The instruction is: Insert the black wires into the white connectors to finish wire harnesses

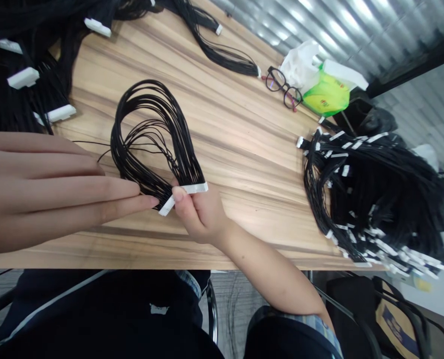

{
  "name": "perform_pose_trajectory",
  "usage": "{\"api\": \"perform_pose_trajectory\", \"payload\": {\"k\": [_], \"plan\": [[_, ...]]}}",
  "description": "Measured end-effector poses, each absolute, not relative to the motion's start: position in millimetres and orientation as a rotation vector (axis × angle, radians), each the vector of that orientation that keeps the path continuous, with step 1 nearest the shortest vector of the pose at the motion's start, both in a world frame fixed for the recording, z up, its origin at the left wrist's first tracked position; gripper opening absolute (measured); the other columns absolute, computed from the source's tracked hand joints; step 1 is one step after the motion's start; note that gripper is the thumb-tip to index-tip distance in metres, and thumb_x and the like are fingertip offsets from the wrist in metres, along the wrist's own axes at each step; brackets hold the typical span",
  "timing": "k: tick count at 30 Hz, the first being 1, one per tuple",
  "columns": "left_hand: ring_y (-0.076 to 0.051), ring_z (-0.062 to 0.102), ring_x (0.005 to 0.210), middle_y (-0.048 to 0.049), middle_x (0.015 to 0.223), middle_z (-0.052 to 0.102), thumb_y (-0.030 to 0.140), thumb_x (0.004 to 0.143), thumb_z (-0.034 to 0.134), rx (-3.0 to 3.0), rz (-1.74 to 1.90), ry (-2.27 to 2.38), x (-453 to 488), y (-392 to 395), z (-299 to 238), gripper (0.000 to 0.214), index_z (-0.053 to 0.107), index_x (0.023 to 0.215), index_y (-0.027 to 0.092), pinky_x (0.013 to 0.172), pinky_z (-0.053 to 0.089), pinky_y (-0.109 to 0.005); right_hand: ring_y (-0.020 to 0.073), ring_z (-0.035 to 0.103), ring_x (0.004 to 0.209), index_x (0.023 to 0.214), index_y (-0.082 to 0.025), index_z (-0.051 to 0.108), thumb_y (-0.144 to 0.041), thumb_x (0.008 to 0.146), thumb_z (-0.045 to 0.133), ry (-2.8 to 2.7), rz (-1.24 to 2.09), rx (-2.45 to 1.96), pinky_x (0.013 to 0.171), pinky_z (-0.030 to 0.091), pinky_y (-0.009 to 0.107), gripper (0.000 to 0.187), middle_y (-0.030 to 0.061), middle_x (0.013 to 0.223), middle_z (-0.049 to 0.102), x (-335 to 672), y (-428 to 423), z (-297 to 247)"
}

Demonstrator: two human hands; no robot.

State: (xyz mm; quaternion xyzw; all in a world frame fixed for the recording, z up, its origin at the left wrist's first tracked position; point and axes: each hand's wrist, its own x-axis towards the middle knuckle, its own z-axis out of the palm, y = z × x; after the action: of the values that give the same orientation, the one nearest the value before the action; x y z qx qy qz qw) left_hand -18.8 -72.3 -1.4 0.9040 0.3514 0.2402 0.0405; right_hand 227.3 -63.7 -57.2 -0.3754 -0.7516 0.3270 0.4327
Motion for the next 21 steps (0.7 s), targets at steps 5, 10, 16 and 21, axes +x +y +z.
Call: {"api": "perform_pose_trajectory", "payload": {"k": [5,10,16,21], "plan": [[-0.015,0.068,0.089,0.011,0.106,0.078,0.005,0.097,0.037,3.06,0.874,0.897,-15,-53,-5,0.046,0.073,0.109,0.032,0.08,0.047,-0.036,0.0162,0.054,0.059,0.082,-0.027,0.055,-0.045,0.11,0.035,-1.851,0.818,-0.942,0.058,0.045,0.035,0.039,-0.0018,0.065,0.053,227,-63,-57],[-0.01,0.061,0.067,0.0081,0.094,0.075,0.024,0.109,0.042,2.99,0.727,0.802,-7,-37,-1,0.03,0.071,0.102,0.025,0.056,0.034,-0.027,0.0132,0.048,0.058,0.083,-0.025,0.051,-0.038,0.11,0.039,-1.958,0.757,-0.866,0.056,0.038,0.031,0.032,-0.0035,0.066,0.049,227,-56,-50],[-0.011,0.053,0.064,0.0047,0.084,0.069,0.03,0.108,0.036,2.811,0.622,0.839,-4,-30,2,0.037,0.066,0.087,0.024,0.058,0.032,-0.029,0.0124,0.047,0.058,0.076,-0.024,0.05,-0.037,0.109,0.041,-2.069,0.709,-0.867,0.056,0.039,0.03,0.038,-0.0024,0.067,0.05,228,-53,-39],[-0.011,0.043,0.06,0.005,0.058,0.046,0.033,0.107,0.05,2.837,0.842,0.58,-13,-37,18,0.049,0.042,0.061,0.021,0.062,0.036,-0.03,0.0144,0.05,0.055,0.076,-0.025,0.051,-0.043,0.112,0.032,-1.751,0.85,-1.03,0.054,0.042,0.031,0.045,-0.0025,0.061,0.049,233,-53,-57]]}}
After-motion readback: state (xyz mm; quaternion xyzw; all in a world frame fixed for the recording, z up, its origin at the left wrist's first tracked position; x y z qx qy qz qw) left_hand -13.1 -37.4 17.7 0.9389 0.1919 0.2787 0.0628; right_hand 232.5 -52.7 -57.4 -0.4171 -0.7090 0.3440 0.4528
